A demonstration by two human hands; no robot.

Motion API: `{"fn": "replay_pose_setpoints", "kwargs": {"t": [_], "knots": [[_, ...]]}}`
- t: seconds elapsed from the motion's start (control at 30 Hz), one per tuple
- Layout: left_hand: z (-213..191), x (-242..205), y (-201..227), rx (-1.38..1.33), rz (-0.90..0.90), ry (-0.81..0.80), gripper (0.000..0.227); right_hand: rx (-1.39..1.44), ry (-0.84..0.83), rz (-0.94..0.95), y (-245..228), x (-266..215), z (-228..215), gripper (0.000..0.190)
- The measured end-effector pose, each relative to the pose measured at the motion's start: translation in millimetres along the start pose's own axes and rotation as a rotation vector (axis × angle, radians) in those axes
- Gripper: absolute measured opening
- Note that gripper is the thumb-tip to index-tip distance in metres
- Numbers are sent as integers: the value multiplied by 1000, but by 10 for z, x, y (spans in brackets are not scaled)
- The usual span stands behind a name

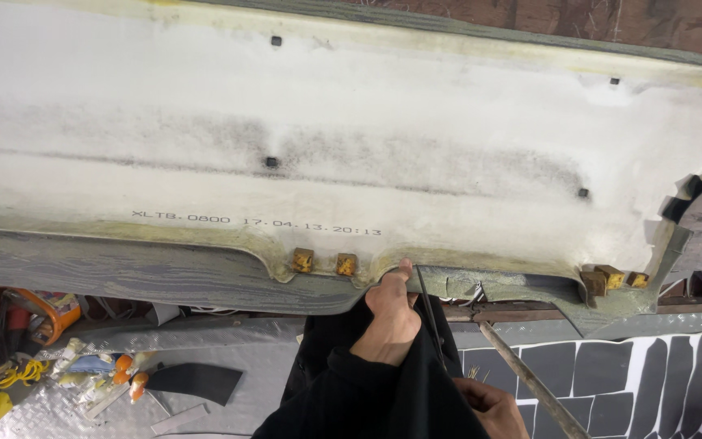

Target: The person uses scissors to trim a grey carpet along the curved edge of a white car bumper. They carefully cut the material to fit the contour and then press the trimmed edge into place.

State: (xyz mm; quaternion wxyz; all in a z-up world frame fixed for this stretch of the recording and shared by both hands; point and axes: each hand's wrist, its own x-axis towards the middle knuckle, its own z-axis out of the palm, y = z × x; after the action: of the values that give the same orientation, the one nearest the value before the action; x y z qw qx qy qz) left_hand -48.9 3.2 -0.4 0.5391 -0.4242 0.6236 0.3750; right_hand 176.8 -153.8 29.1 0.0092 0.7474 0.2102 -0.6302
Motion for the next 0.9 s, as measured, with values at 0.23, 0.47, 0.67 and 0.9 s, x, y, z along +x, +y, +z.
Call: {"fn": "replay_pose_setpoints", "kwargs": {"t": [0.23, 0.47, 0.67, 0.9], "knots": [[-22, 16, 10, 49, -37, 0, 22, -16, 19, -29, 84, -16, -27, 37], [-50, 85, -29, 63, -17, -27, 23, -164, 100, -63, 238, 54, -89, 36], [-41, 125, -43, 57, -34, 16, 31, -168, 131, -63, 193, 7, -111, 33], [-49, 99, -29, 85, -42, 7, 29, -110, 174, -14, 126, -67, -61, 33]]}}
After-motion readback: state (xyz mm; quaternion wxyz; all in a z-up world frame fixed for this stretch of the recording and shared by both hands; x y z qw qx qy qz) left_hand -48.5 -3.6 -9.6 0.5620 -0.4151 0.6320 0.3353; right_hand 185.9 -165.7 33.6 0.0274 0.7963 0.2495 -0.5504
